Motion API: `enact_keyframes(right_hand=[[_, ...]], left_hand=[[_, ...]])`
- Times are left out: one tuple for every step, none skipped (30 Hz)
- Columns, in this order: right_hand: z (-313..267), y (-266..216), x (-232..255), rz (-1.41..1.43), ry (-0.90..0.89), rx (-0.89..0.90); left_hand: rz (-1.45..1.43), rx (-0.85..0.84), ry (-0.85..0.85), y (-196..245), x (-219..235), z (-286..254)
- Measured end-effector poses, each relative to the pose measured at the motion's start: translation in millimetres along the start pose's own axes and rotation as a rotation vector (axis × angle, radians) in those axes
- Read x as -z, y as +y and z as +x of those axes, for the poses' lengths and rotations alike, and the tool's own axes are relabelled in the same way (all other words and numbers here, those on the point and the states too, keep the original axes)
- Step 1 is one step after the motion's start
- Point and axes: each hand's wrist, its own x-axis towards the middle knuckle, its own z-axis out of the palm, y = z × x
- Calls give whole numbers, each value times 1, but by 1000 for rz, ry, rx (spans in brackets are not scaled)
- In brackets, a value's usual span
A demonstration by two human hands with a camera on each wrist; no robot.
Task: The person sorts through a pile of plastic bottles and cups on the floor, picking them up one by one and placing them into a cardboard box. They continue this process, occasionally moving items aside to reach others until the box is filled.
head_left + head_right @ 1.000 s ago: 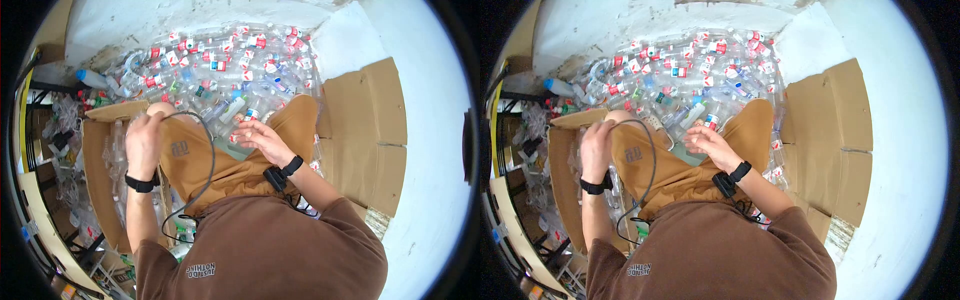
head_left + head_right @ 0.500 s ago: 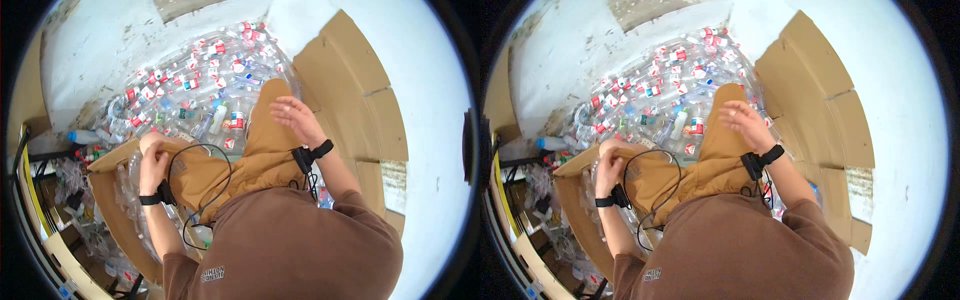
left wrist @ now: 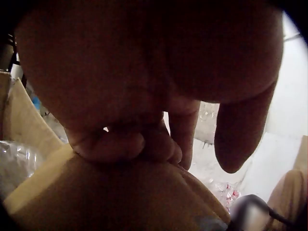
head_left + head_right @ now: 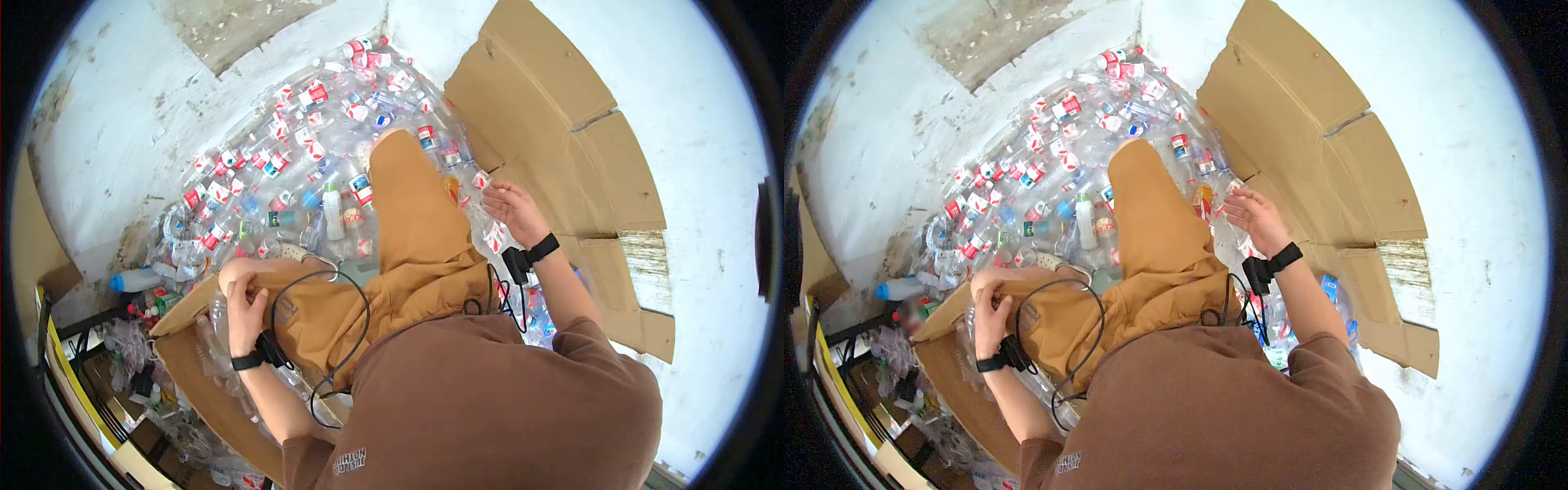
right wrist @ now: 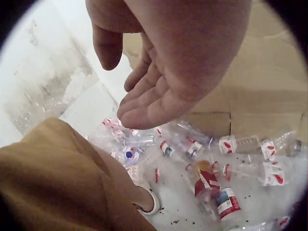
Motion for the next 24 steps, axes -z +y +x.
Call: enact_keyframes(right_hand=[[8, 4, 1, 4, 7, -4], [17, 7, -1, 17, 25, -60], [28, 10, -2, 30, 41, -118], [45, 16, 0, 31, 41, -126], [66, 24, 3, 40, 54, -170], [89, 33, 7, 49, 68, -216], [119, 46, 15, 49, 68, -228], [153, 60, 28, 29, 39, -256], [180, 67, 34, 9, 10, -286], [200, 68, 32, -61, 58, -253], [225, 71, 36, -59, 55, -268], [253, 75, 39, -170, 125, -260], [279, 79, 42, -281, 194, -250], [301, 78, 40, -277, 188, -263], [323, 76, 38, -399, 307, -203], [345, 76, 37, -520, 426, -142], [372, 78, 44, -515, 421, -154], [396, 81, 52, -771, 448, -25], [414, 88, 55, -1023, 466, 112], [421, 84, 38, -1014, 455, 106], [429, 77, 20, -947, 430, 185], [434, 63, -7, -880, 405, 264], [440, 52, -33, -873, 393, 261], [448, 41, -59, -922, 285, 310]], left_hand=[[-1, 4, 5, 4, 0, 0], [-7, 29, -17, 7, 1, 1], [-4, 34, -23, 11, 2, 2], [-7, 57, -35, 16, 2, 3], [-10, 82, -47, 19, 2, 5], [-26, 97, -55, 18, 2, 7], [-22, 108, -60, 22, 2, 9], [-27, 126, -60, 27, 2, 12], [-31, 145, -61, 30, 2, 15], [-39, 162, -67, 29, 1, 19], [-32, 175, -71, 31, 1, 23], [-13, 182, -81, 34, 1, 28], [7, 187, -91, 35, 1, 32], [-16, 245, -120, 32, 1, 36], [-6, 254, -122, 33, 1, 41], [-19, 274, -135, 37, 1, 47], [-31, 295, -149, 41, 1, 53], [-17, 312, -157, 44, 1, 59], [-4, 320, -161, 47, 1, 66], [-6, 347, -185, 49, 1, 72], [-10, 375, -205, 49, 2, 77], [16, 360, -219, 44, 2, 79], [25, 368, -212, 46, 2, 85], [25, 376, -237, 50, 2, 90]])
